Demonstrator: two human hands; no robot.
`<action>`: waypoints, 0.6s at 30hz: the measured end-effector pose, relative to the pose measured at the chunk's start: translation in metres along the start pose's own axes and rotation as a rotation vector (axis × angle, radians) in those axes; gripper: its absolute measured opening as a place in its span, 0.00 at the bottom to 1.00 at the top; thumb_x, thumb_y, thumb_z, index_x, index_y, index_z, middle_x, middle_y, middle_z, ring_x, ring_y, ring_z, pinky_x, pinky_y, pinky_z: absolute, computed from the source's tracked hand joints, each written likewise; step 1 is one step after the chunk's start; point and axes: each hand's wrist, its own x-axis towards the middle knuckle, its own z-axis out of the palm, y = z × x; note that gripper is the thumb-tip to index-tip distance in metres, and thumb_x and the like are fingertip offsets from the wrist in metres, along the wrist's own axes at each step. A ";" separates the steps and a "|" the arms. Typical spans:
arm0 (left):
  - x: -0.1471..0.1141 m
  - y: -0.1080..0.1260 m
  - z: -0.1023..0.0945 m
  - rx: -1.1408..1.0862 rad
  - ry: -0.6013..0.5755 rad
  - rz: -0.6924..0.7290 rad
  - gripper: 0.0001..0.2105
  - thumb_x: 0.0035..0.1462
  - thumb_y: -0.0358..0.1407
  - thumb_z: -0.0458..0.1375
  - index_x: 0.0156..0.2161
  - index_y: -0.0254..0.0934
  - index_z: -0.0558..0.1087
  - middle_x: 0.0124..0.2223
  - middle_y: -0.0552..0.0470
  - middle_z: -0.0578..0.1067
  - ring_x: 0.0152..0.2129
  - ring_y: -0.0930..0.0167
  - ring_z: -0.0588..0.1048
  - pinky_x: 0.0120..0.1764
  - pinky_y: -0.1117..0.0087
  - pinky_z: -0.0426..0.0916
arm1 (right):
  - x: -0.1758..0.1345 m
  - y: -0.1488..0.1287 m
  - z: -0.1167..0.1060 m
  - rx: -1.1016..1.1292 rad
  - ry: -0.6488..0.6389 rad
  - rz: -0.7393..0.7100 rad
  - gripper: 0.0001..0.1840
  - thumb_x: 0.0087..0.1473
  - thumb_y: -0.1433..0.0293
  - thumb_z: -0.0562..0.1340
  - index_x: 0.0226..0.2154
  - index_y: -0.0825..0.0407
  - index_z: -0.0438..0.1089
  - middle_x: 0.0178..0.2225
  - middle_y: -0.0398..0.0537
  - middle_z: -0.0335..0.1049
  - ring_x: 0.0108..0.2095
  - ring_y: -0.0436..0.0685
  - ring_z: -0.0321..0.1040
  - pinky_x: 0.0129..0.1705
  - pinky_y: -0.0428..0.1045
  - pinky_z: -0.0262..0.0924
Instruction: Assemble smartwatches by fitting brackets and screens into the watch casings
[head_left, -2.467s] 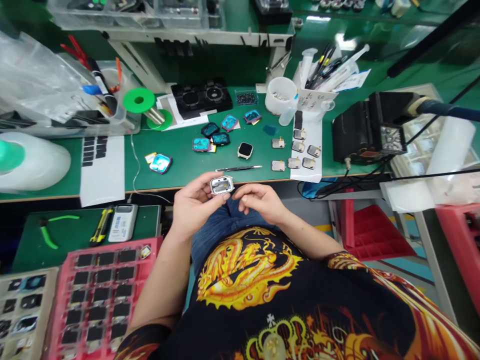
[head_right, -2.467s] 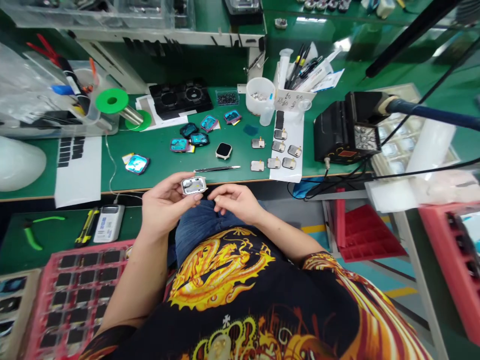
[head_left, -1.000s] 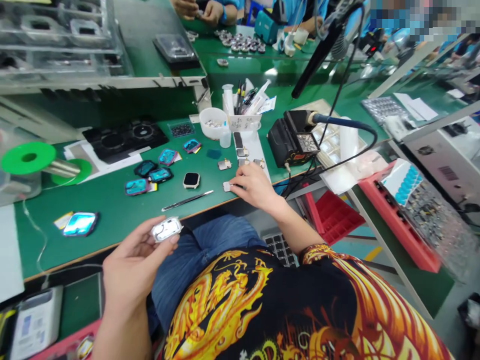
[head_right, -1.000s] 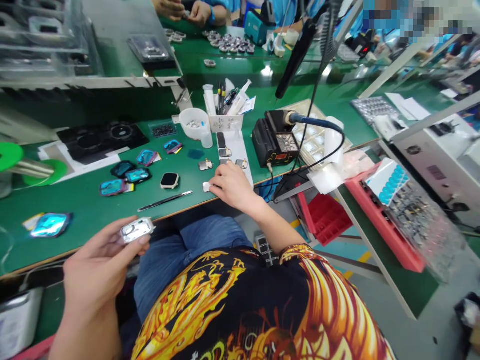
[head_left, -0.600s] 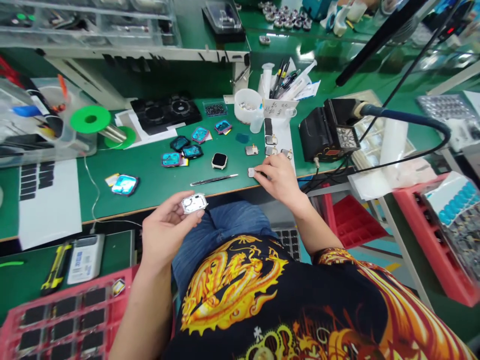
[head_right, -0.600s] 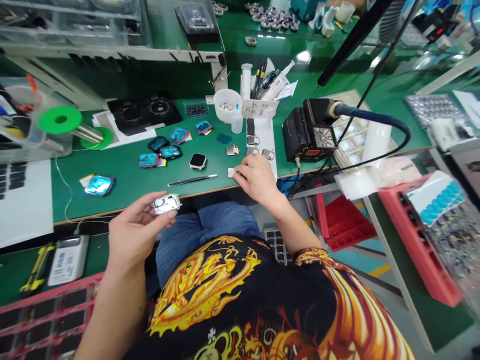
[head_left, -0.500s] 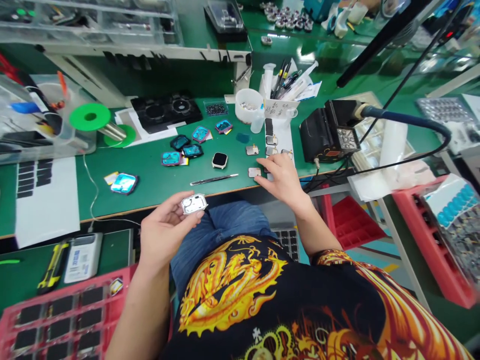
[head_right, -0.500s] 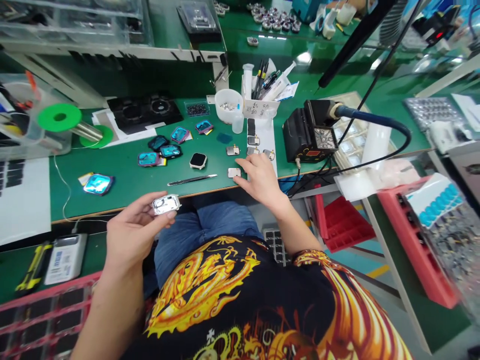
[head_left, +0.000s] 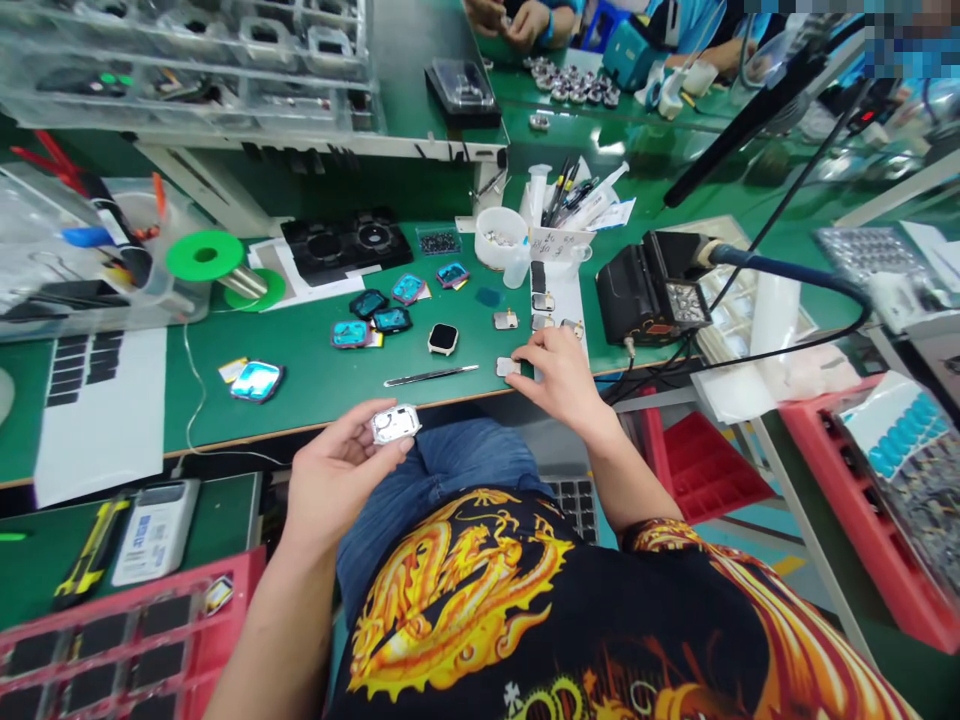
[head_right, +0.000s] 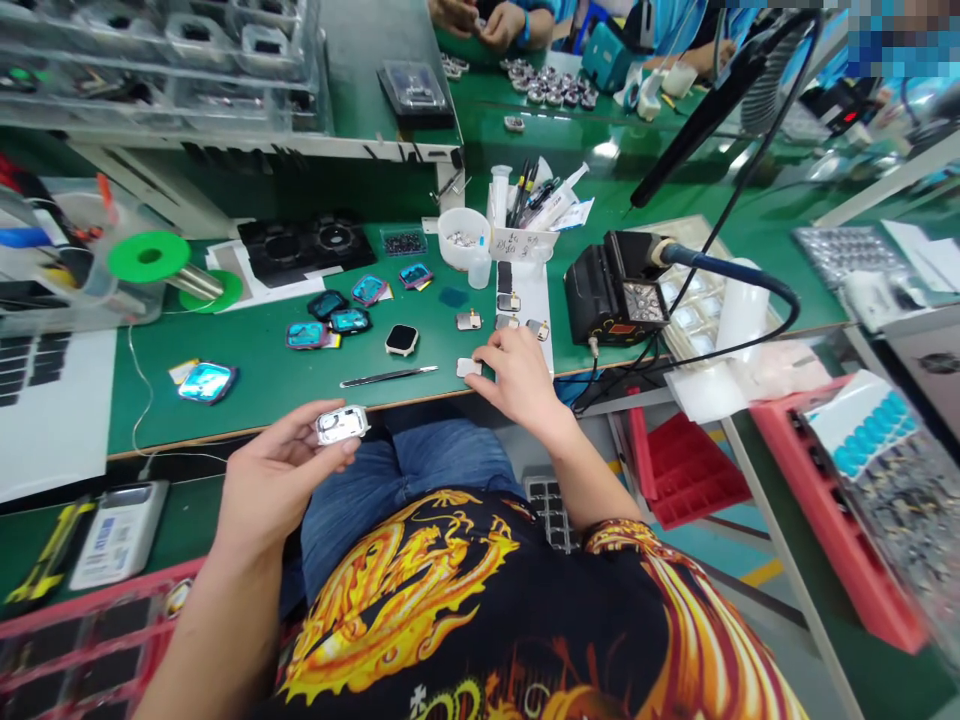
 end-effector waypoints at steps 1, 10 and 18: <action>0.000 0.000 0.000 -0.004 0.000 -0.005 0.28 0.48 0.33 0.84 0.55 0.38 0.88 0.38 0.50 0.86 0.28 0.75 0.80 0.32 0.78 0.79 | -0.001 0.000 0.000 0.000 -0.006 -0.002 0.12 0.68 0.59 0.74 0.48 0.48 0.85 0.47 0.55 0.76 0.49 0.67 0.68 0.53 0.63 0.64; 0.000 0.003 0.005 -0.024 -0.019 0.018 0.27 0.48 0.32 0.84 0.56 0.39 0.88 0.40 0.50 0.87 0.30 0.75 0.82 0.36 0.77 0.80 | -0.007 -0.013 -0.006 -0.007 -0.046 -0.030 0.35 0.67 0.57 0.74 0.71 0.46 0.72 0.63 0.61 0.71 0.55 0.71 0.67 0.60 0.67 0.64; 0.001 0.006 0.007 -0.029 -0.038 0.030 0.27 0.49 0.32 0.84 0.55 0.38 0.88 0.40 0.49 0.88 0.31 0.74 0.83 0.37 0.76 0.82 | -0.011 -0.020 -0.006 -0.111 -0.095 -0.149 0.20 0.71 0.56 0.70 0.59 0.46 0.81 0.64 0.61 0.71 0.58 0.75 0.64 0.58 0.69 0.62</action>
